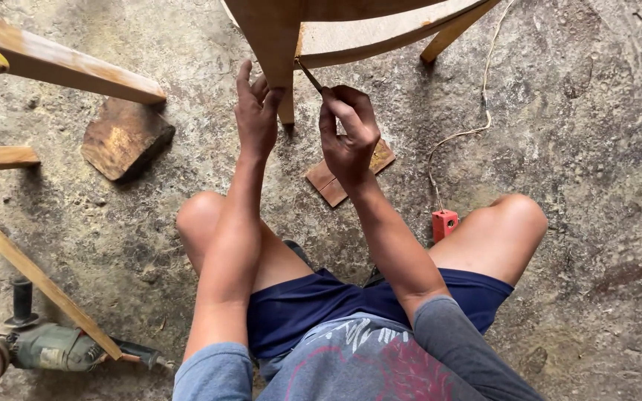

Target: The person scrapes excess wood filler from various joints and surfaces of wooden chairs using a scraper and then moves the chairs to a different location.

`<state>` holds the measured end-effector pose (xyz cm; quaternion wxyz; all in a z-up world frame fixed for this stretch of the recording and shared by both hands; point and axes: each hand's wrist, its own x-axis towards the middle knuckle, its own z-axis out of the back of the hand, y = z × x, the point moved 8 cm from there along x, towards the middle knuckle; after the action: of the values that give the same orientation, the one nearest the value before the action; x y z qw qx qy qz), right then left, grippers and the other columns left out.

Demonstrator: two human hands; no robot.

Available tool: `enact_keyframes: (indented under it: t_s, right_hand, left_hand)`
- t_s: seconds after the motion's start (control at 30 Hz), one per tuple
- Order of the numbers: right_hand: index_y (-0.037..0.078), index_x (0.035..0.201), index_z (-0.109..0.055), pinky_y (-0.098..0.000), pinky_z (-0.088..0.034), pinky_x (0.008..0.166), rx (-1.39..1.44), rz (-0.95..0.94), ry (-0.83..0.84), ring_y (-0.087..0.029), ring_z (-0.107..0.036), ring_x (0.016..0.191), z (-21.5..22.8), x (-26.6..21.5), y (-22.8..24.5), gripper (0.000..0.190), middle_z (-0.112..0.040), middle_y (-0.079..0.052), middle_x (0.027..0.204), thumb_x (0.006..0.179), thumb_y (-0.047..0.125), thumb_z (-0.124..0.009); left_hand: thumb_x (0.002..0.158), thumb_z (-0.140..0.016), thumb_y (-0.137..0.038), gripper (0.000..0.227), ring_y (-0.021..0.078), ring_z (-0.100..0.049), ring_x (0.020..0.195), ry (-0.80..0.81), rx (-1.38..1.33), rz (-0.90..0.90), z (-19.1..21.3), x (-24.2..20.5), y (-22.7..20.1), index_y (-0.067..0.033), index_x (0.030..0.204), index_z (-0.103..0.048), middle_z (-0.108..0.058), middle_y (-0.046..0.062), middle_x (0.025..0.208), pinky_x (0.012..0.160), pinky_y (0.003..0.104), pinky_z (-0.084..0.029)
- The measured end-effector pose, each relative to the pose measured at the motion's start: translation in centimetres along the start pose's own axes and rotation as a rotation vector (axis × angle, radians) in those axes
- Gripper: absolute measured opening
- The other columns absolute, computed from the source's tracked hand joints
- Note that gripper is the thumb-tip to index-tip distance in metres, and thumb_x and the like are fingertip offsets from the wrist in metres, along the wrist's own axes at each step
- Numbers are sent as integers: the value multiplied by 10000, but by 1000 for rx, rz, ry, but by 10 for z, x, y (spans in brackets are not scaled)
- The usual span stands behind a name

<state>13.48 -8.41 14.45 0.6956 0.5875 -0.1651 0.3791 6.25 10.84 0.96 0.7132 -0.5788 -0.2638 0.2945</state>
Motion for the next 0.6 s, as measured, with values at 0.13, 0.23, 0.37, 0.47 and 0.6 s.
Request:
enact_keyframes:
  t_s: [0.13, 0.23, 0.37, 0.47, 0.6]
  right_hand:
    - [80, 1120, -702, -300, -644, 821, 20, 53, -39, -228, -704, 1032, -5, -3, -6, 288, -662, -105, 1146, 919, -124, -724]
    - [80, 1160, -699, -273, -635, 778, 34, 106, -75, -199, -696, 1001, -9, -4, -9, 340, -655, -93, 1147, 914, -155, -713]
    - [100, 1173, -698, -267, -630, 748, 18, 127, -94, -205, -689, 995, -18, -4, -8, 366, -626, -94, 1167, 905, -149, -704]
    - [50, 1229, -676, -279, -589, 730, 112, 142, -41, -185, -661, 961, -25, -2, -7, 348, -587, -104, 1193, 940, -140, -716]
    - [61, 1209, -695, -281, -589, 742, 7, 142, -7, -179, -659, 966, -27, 0, -11, 325, -588, -91, 1190, 933, -95, -765]
  left_hand:
    - [1066, -656, -284, 732, 312, -674, 1316, 6, -11, -9, 0, 0, -1, -64, 1603, -209, -662, 191, 1427, 1068, 435, -542]
    - [1059, -665, -337, 766, 310, -680, 1303, 5, 19, -15, 0, 1, -4, -60, 1601, -201, -669, 187, 1414, 1059, 431, -546]
    - [1060, -674, -359, 788, 315, -682, 1298, 4, 20, -30, 0, 0, -7, -47, 1599, -190, -673, 189, 1400, 1050, 430, -552]
    - [1064, -685, -336, 769, 306, -700, 1281, -4, 41, -44, 2, -1, -9, -44, 1594, -211, -688, 192, 1377, 1045, 418, -562]
    - [1060, -643, -322, 752, 269, -728, 1263, 2, 18, -44, 2, 0, -8, -40, 1606, -209, -722, 176, 1363, 1046, 388, -587]
